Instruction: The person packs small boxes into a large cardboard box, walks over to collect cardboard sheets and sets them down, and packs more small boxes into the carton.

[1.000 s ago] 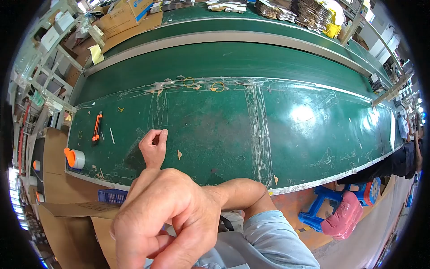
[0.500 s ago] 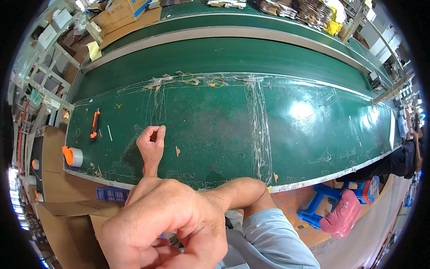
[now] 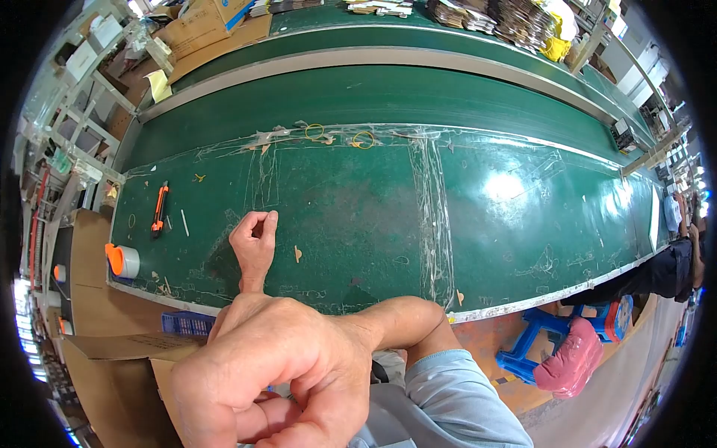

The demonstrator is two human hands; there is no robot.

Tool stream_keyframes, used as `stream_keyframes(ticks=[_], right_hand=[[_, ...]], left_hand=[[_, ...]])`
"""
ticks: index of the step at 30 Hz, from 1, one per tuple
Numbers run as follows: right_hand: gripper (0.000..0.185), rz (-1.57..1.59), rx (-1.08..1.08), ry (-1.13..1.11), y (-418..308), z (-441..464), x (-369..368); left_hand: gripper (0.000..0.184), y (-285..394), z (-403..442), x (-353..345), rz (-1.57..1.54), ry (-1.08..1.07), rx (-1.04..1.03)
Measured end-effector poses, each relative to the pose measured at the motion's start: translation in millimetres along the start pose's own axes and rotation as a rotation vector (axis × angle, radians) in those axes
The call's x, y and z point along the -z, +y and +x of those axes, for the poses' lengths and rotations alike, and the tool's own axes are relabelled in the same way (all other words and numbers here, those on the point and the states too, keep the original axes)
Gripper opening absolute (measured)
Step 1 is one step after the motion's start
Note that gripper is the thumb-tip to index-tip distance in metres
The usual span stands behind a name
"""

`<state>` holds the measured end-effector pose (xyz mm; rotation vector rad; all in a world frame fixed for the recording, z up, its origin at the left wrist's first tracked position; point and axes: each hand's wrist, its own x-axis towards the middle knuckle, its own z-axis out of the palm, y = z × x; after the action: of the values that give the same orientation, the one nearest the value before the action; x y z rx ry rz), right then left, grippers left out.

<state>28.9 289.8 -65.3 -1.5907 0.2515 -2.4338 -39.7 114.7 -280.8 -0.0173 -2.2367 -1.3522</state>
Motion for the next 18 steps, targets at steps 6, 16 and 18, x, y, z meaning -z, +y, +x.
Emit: stream_keyframes(ticks=[6,16,18], right_hand=[[0.014,0.021,0.067,0.031,1.0,3.2,-2.2],[0.015,-0.018,0.053,0.017,-1.8,3.6,-1.6],[0.017,-0.038,0.059,0.039,-1.9,3.7,-3.0]], left_hand=[[0.016,1.1,0.2,-0.1,0.0,0.01,-0.014],[0.017,-0.9,0.1,0.2,0.001,0.003,-0.004],[0.016,-0.3,0.0,0.1,0.0,0.003,-0.003]])
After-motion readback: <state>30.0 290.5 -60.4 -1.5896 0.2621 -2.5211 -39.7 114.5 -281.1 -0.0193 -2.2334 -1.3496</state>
